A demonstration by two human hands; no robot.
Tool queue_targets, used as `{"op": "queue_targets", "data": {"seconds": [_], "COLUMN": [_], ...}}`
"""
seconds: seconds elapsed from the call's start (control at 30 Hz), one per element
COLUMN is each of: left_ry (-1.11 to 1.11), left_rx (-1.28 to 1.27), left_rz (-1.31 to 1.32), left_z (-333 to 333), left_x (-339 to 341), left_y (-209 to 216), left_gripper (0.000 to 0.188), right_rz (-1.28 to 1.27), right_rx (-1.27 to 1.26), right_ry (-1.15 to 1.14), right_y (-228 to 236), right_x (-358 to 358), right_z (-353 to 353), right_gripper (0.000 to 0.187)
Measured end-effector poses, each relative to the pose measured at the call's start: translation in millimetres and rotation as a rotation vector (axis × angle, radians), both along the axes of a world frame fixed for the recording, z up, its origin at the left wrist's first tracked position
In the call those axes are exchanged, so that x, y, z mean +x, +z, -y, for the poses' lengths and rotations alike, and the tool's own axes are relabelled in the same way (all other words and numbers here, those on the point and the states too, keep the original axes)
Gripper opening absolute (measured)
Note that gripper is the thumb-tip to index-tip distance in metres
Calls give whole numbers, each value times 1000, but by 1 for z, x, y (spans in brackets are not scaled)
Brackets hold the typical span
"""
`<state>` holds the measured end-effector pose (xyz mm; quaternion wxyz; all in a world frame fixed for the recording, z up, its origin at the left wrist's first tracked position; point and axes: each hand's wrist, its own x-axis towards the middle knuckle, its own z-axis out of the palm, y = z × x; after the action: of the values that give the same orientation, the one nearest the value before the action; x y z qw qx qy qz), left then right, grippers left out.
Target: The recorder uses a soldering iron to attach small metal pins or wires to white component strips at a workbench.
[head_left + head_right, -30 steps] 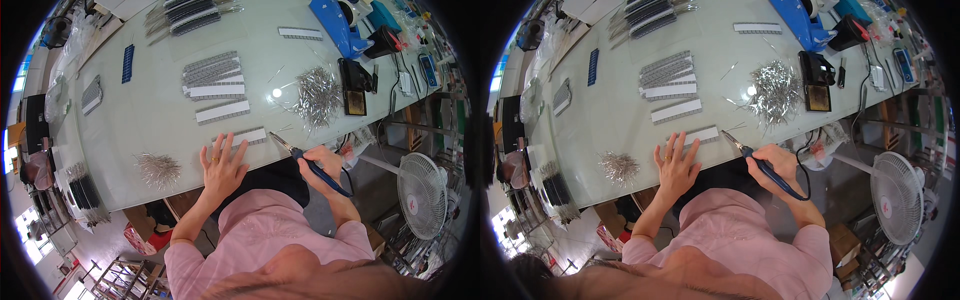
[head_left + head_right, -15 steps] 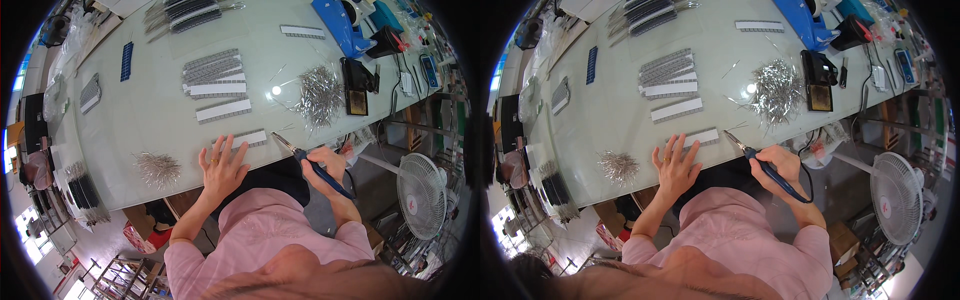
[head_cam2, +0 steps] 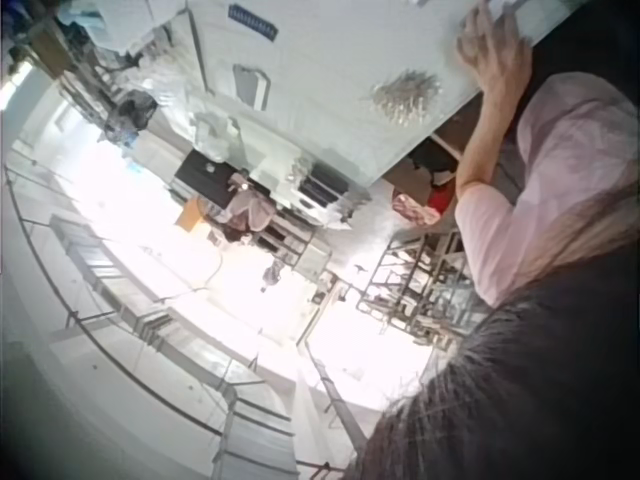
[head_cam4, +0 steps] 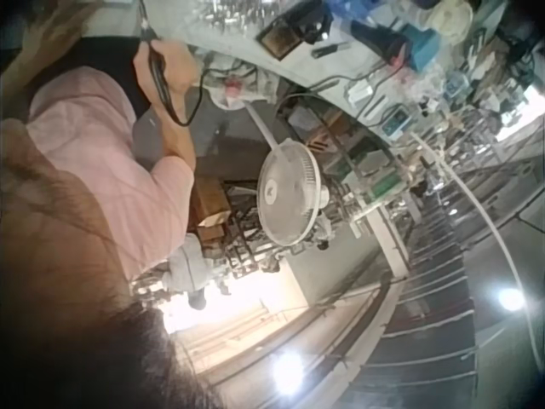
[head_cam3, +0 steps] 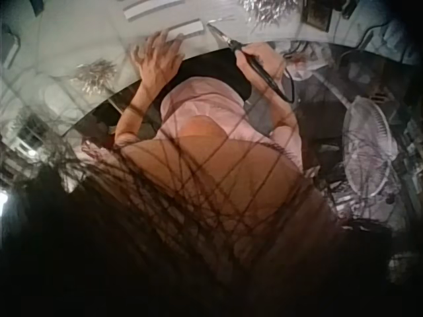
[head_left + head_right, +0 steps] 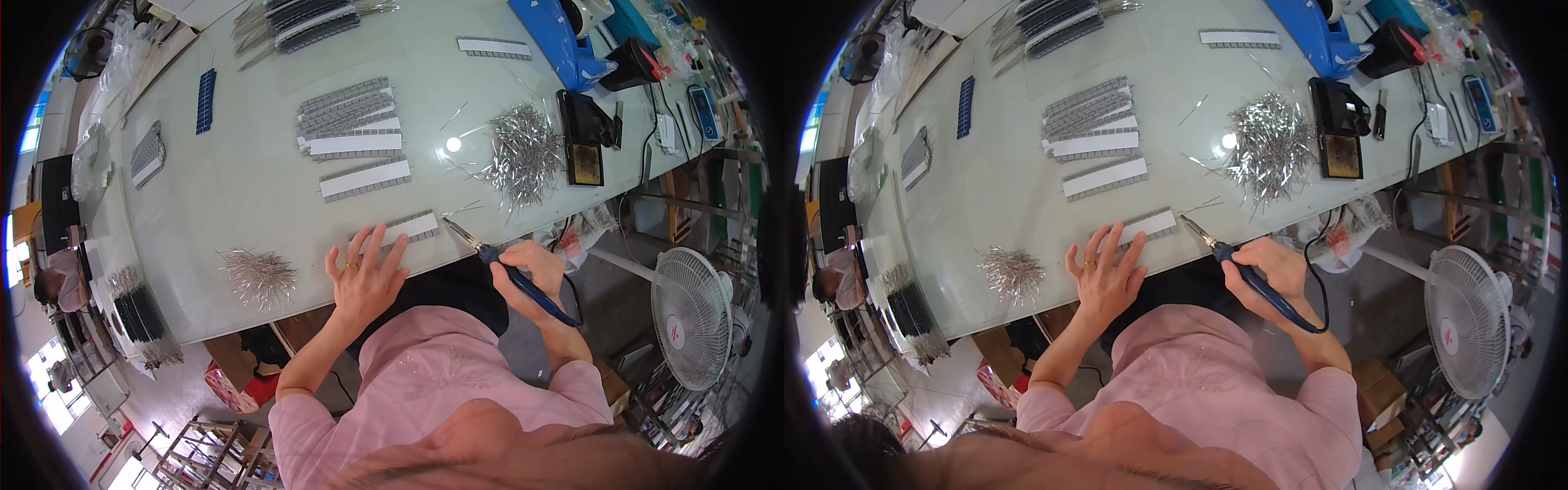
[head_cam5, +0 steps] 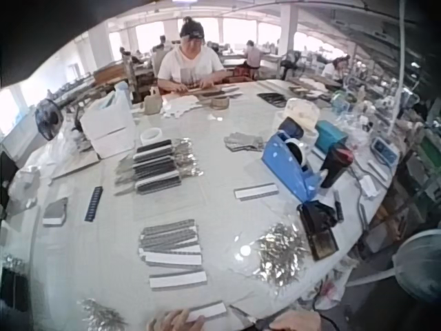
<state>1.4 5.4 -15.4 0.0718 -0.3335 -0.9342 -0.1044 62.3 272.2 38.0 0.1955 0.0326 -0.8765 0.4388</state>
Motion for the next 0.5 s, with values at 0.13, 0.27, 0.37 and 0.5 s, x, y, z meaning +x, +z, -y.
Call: {"op": "queue_targets", "data": {"seconds": [0.13,0.27,0.37,0.5], "left_ry": [1,2,12,16], "left_rx": [0,-20,-26,-30], "left_rz": [-4,-25,-33,-41], "left_z": [1,1,1,0], "left_x": [1,0,2,1], "left_y": [-1,0,-1,-1], "left_gripper": [44,47,46,45], "right_rz": [55,103,174,328], "right_rx": [-46,-74,-147,-555], "right_ry": [20,-12,-80,-209], "right_y": [2,-2,-7,-23], "right_x": [-1,0,4,14], "right_z": [2,2,2,4], "right_gripper": [19,18,17,15]}}
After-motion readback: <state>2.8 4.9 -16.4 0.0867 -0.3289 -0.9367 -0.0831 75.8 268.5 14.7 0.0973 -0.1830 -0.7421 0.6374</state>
